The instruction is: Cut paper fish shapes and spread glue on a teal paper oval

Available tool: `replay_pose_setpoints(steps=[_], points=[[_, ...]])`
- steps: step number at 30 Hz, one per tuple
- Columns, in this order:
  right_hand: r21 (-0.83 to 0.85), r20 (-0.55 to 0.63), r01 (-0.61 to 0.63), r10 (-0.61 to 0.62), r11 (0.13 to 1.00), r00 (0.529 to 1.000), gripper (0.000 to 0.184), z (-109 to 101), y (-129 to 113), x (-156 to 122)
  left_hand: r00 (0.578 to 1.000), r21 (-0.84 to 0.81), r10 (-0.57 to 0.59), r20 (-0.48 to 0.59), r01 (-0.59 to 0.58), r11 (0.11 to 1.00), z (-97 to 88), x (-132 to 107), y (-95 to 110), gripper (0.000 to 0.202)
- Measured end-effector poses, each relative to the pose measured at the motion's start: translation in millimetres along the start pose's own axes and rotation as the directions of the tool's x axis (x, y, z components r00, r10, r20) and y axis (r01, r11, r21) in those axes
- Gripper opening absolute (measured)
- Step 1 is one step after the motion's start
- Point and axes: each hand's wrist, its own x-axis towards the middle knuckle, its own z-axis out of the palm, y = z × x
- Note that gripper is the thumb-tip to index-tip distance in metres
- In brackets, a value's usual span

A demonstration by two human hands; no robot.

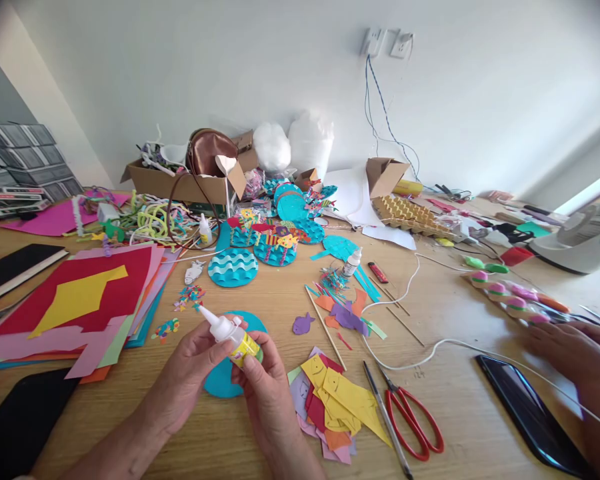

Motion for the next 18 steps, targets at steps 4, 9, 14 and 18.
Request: replay_pose_setpoints(steps=[4, 9, 14, 18], points=[[0.067, -0.015, 0.076, -0.076, 0.995, 0.997, 0.042, 7.4, 0.7, -1.1, 0.999, -0.128, -0.033, -0.036, 0.028, 0.991, -1.0, -0.4, -2.2, 0.032], [0.086, -0.080, 0.101, -0.094, 0.991, 0.992, 0.045, 17.7, 1.4, 0.3, 0.997, -0.201, -0.029, -0.068, 0.014, 0.979, 4.4, -0.1, -5.4, 0.035], [-0.100, -0.159, 0.222, -0.235, 0.970, 0.959, 0.039, 14.6, -19.7, 10.3, 1.000, 0.226, 0.025, 0.015, -0.028, 0.974, -13.8, -10.6, -5.7, 0.035], [-0.262, -0.086, 0.295, -0.327, 0.919, 0.941, 0.028, 7.3, -43.3, 16.6, 0.984, 0.825, 0.116, 0.139, -0.180, 0.536, -52.2, -33.7, -20.1, 0.025]])
